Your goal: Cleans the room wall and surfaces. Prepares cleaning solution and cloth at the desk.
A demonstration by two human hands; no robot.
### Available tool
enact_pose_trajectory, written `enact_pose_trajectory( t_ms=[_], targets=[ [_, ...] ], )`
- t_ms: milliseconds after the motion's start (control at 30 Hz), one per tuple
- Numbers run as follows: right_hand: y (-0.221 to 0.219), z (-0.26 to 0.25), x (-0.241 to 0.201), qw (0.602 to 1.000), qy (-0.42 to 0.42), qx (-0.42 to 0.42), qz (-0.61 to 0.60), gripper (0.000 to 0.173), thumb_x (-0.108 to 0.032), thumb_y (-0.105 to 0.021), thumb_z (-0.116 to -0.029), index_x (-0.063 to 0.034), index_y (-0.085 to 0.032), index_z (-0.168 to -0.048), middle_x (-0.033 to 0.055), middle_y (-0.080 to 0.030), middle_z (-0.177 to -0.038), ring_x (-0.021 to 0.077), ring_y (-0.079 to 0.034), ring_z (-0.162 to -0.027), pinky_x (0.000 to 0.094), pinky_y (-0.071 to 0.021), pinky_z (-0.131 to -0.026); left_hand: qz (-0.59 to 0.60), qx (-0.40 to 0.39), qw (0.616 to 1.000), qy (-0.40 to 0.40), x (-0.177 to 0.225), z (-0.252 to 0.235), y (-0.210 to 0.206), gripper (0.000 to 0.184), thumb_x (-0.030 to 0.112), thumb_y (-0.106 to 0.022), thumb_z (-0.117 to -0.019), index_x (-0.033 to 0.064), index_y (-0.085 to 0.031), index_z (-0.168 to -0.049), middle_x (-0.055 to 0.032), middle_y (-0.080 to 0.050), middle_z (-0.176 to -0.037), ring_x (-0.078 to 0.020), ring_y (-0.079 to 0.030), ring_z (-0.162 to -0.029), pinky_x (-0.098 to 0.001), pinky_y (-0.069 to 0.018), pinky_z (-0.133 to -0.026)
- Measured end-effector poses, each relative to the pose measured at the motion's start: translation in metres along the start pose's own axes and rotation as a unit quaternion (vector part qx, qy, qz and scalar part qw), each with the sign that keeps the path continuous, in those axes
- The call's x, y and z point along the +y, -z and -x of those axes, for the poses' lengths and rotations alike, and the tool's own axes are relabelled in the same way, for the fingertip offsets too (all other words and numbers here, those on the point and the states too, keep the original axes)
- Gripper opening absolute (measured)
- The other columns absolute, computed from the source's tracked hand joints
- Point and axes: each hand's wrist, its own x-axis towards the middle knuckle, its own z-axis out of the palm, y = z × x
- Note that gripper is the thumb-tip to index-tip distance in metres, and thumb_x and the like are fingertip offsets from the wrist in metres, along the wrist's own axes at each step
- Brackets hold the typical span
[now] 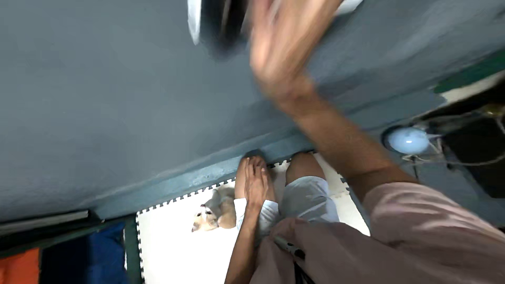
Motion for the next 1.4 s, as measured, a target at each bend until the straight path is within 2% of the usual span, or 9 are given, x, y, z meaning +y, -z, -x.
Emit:
enact_pose_trajectory(
  t_ms=[67, 133, 300, 433, 567, 767, 900, 1000, 1400],
  targets=[
    [-0.014, 0.109, 0.017, 0.99, 0.12, -0.01, 0.071, 0.021, -0.034, -0.063, -0.1001, -0.0151, -0.068, -0.107, 0.0113, -0.068, -0.104, 0.0259, -0.061, -0.102, 0.0448, -0.0391, -0.102, -0.01, -0.002, 1.0, -0.006, -0.001, 0.003, 0.001, 0.044, 0.029, -0.039, -0.1078, 0.007, -0.063, -0.136, -0.0175, -0.043, -0.157, -0.0321, -0.032, -0.152, -0.0447, -0.032, -0.124],
    [-0.019, 0.221, 0.069, 0.969, 0.202, -0.024, 0.143, 0.024, -0.042, -0.059, -0.1008, -0.023, -0.071, -0.108, 0.0061, -0.068, -0.096, 0.0222, -0.062, -0.102, 0.041, -0.0397, -0.108, -0.021, -0.002, 1.0, -0.021, 0.0, 0.001, 0.002, 0.044, 0.028, -0.038, -0.1077, 0.0062, -0.063, -0.136, -0.0178, -0.045, -0.156, -0.0331, -0.034, -0.151, -0.0454, -0.0327, -0.124],
    [-0.016, 0.314, 0.093, 0.975, -0.197, -0.012, 0.106, 0.037, -0.033, -0.062, -0.0933, -0.0013, -0.066, -0.111, 0.0252, -0.067, -0.114, 0.0354, -0.064, -0.112, 0.0537, -0.048, -0.101, -0.066, -0.034, 0.997, -0.038, 0.005, -0.002, 0.007, 0.042, 0.026, -0.039, -0.1061, 0.0055, -0.064, -0.133, -0.0184, -0.046, -0.155, -0.0355, -0.033, -0.151, -0.0475, -0.0288, -0.125],
    [-0.008, 0.266, 0.119, 0.875, -0.411, 0.216, 0.136, 0.046, -0.007, -0.051, -0.0909, 0.0123, -0.046, -0.132, 0.0333, -0.044, -0.143, 0.039, -0.044, -0.137, 0.0468, -0.036, -0.116, -0.098, -0.044, 0.993, -0.05, -0.001, -0.004, 0.009, 0.042, 0.024, -0.038, -0.1054, 0.0048, -0.067, -0.13, -0.0196, -0.046, -0.155, -0.0354, -0.035, -0.15, -0.0466, -0.0306, -0.124],
    [0.064, 0.199, 0.226, 0.74, -0.546, 0.37, 0.134, 0.04, -0.025, -0.036, -0.1099, 0.004, -0.048, -0.135, 0.021, -0.051, -0.134, 0.0252, -0.054, -0.124, 0.0336, -0.048, -0.104, -0.089, -0.035, 0.994, -0.062, -0.001, -0.007, 0.006, 0.045, 0.025, -0.036, -0.1052, 0.0036, -0.065, -0.131, -0.0206, -0.047, -0.154, -0.0366, -0.036, -0.149, -0.0475, -0.0306, -0.124],
    [0.092, 0.195, 0.276, 0.713, -0.533, 0.44, 0.12, 0.041, -0.032, -0.038, -0.1098, 0.0011, -0.054, -0.13, 0.0169, -0.055, -0.126, 0.0224, -0.056, -0.118, 0.0319, -0.0476, -0.102, -0.091, -0.032, 0.992, -0.079, -0.004, -0.005, 0.006, 0.046, 0.027, -0.035, -0.1058, 0.0035, -0.065, -0.132, -0.0195, -0.046, -0.154, -0.0347, -0.035, -0.149, -0.0456, -0.0306, -0.124],
    [0.056, 0.176, 0.141, 0.64, -0.705, 0.305, -0.001, 0.046, -0.034, -0.035, -0.1116, -0.0058, -0.041, -0.148, 0.0156, -0.047, -0.147, 0.0234, -0.05, -0.133, 0.0408, -0.0427, -0.111, -0.1, -0.032, 0.99, -0.099, 0.002, -0.012, 0.002, 0.045, 0.025, -0.036, -0.1041, 0.0008, -0.067, -0.127, -0.0198, -0.049, -0.151, -0.0343, -0.037, -0.148, -0.0453, -0.0289, -0.124],
    [-0.012, 0.221, 0.088, 0.651, -0.701, 0.292, 0.03, 0.04, -0.036, -0.032, -0.1102, -0.0079, -0.045, -0.135, 0.0172, -0.047, -0.143, 0.0272, -0.051, -0.131, 0.046, -0.0482, -0.105, -0.113, -0.042, 0.987, -0.109, 0.002, -0.014, 0.002, 0.044, 0.024, -0.037, -0.104, 0.0, -0.067, -0.124, -0.0176, -0.051, -0.15, -0.0317, -0.039, -0.147, -0.0437, -0.0302, -0.124],
    [0.076, 0.217, 0.247, 0.638, -0.664, 0.343, 0.185, 0.046, -0.035, -0.036, -0.1098, 0.0004, -0.057, -0.129, 0.0213, -0.055, -0.134, 0.0344, -0.049, -0.131, 0.0441, -0.0383, -0.114, -0.095, -0.039, 0.99, -0.101, -0.006, -0.008, 0.003, 0.042, 0.023, -0.037, -0.105, 0.0034, -0.066, -0.129, -0.0167, -0.049, -0.152, -0.0309, -0.038, -0.148, -0.0445, -0.0335, -0.123]
  ],
)
